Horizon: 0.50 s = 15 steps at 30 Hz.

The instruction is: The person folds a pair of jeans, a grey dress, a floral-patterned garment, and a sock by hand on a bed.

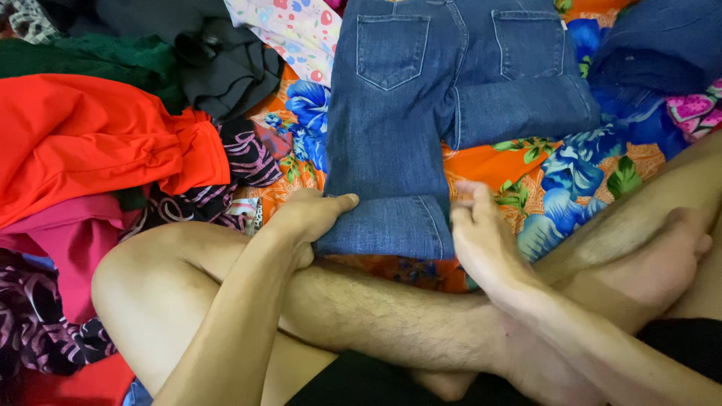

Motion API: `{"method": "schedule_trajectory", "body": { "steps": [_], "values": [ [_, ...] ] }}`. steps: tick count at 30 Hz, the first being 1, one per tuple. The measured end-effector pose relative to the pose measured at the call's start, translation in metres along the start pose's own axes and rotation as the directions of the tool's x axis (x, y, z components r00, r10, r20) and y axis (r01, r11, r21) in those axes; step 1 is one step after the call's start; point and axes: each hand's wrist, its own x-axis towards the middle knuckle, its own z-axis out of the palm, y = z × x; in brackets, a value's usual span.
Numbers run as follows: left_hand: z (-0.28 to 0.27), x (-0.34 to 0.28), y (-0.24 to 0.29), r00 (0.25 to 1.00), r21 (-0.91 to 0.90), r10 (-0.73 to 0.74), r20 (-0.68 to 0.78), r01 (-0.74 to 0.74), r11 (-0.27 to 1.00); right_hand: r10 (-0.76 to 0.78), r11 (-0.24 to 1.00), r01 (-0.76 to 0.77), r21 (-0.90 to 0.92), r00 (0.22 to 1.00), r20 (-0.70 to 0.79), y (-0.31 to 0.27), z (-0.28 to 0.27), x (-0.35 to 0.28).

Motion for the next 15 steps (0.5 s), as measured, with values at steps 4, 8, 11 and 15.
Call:
{"method": "schedule_trajectory", "body": {
  "steps": [4, 8, 11, 15],
  "values": [
    [-0.002, 0.000, 0.000, 0.999, -0.064, -0.001, 0.040, 0.003, 0.998, -0.324, 0.938, 0.331, -0.101, 0.943, 0.078, 0.021, -0.013, 0.022],
    [-0.005, -0.014, 0.009, 0.997, -0.060, -0.032, 0.065, 0.036, 0.998, -0.564, 0.707, 0.622, -0.336, 0.783, 0.264, 0.041, -0.015, 0.050],
    [-0.008, -0.021, 0.013, 0.995, -0.158, -0.057, 0.081, 0.070, 0.985, -0.595, 0.623, 0.695, -0.359, 0.719, 0.359, 0.037, -0.015, 0.047],
    [-0.006, 0.000, 0.003, 0.998, -0.291, -0.024, 0.062, 0.041, 0.956, -0.673, 0.654, 0.725, -0.217, 0.688, 0.271, 0.044, -0.014, 0.053]
  ]
}}
